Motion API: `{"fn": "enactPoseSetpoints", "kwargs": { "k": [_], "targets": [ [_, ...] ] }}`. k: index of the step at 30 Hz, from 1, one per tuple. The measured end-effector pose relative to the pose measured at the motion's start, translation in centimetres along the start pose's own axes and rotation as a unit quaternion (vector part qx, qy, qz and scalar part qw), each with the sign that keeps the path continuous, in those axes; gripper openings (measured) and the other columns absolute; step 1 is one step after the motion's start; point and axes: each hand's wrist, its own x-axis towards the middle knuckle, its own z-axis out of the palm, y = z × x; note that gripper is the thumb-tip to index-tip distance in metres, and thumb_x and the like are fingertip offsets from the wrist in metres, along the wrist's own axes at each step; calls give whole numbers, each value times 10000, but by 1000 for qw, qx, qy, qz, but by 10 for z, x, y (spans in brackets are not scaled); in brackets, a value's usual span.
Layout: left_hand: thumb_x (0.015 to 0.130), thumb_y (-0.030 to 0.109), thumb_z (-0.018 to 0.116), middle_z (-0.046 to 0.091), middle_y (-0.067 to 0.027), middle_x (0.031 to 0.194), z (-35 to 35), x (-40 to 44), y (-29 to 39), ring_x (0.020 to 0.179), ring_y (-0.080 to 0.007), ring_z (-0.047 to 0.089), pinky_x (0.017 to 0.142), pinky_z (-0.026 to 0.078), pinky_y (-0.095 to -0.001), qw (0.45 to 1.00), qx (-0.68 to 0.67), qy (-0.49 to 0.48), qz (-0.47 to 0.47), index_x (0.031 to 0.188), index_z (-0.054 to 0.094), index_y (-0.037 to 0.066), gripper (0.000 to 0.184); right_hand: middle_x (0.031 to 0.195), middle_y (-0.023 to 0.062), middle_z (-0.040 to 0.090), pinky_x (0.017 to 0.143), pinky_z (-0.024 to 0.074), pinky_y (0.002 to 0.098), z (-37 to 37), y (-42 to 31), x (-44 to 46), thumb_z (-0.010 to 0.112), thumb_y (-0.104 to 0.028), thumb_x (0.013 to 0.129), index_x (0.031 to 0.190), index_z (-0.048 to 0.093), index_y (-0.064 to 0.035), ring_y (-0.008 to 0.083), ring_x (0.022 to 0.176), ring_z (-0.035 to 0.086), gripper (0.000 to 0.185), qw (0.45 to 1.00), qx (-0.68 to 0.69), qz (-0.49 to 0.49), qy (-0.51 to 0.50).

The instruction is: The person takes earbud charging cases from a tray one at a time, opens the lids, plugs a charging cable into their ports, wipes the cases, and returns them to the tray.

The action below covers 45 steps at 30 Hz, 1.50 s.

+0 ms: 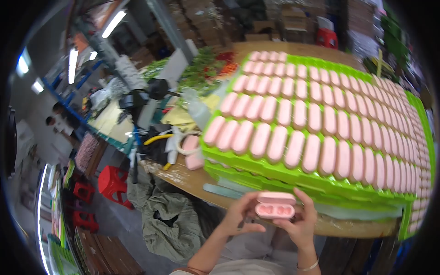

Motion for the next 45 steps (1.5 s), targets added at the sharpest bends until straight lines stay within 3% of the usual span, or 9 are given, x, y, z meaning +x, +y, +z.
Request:
{"fn": "enactPoseSetpoints", "kwargs": {
  "k": [1,5,19,28,30,32,37,39,45],
  "targets": [
    [606,116,774,487,18,936,3,1,-3,790,-52,447,690,388,-189,999,22,40,16,1241,352,67,764,913,143,591,700,493,270,-2,-1,-1,753,12,562,1222,324,-7,185,822,594,787,1000,-1,19,-2],
    [622,-50,705,424,-122,1203,9,5,-5,1107,-215,434,917,390,-351,995,-85,43,20,1230,336,41,716,1007,124,567,726,477,258,-8,-2,2,749,-33,606,1241,326,-21,161,877,574,763,999,-8,20,-28],
    [574,103,770,523,-74,935,10,8,-14,847,-164,516,715,432,-273,980,76,117,142,1074,504,31,571,906,123,626,740,464,249,-16,-9,9,739,-52,628,1176,389,-7,132,852,581,651,991,-89,39,-96],
    [520,155,804,473,-19,797,12,7,-7,677,-113,441,590,376,-227,986,61,131,89,1073,503,32,642,1134,165,498,824,441,324,-7,0,12,727,-43,625,991,488,-27,248,1036,512,437,990,65,-56,-109],
    [515,151,806,453,-8,770,13,6,-9,633,-99,406,555,352,-218,985,38,151,68,1085,493,32,661,1130,156,494,846,424,342,-12,-1,15,705,0,617,1026,506,-41,289,1024,512,457,978,-25,-132,-161],
    [510,131,804,415,7,728,8,7,-16,582,-89,338,517,312,-216,978,61,117,164,1102,473,29,686,1108,147,507,838,428,340,-17,-8,15,706,3,605,1056,510,-46,284,1002,525,494,970,-108,-130,-173],
    [488,107,804,530,-58,783,1,8,-18,666,-146,477,579,384,-248,974,104,82,184,1021,529,20,607,1071,131,544,826,439,322,-14,-9,14,727,-17,580,1143,498,-59,243,974,544,609,956,-191,-129,-182],
    [526,160,809,503,-73,899,-2,7,-23,767,-133,500,650,403,-219,973,93,58,201,1077,497,2,652,1070,125,559,825,443,309,-11,-9,10,742,-40,572,1169,471,-45,213,982,546,655,982,-105,-54,-149],
    [502,250,825,507,-55,850,4,3,-19,762,-120,501,655,393,-215,983,48,115,131,1021,503,-18,666,1049,128,578,823,442,306,-11,-5,10,757,-91,583,1209,415,-14,197,948,569,717,988,-50,-42,-143]
  ]
}}
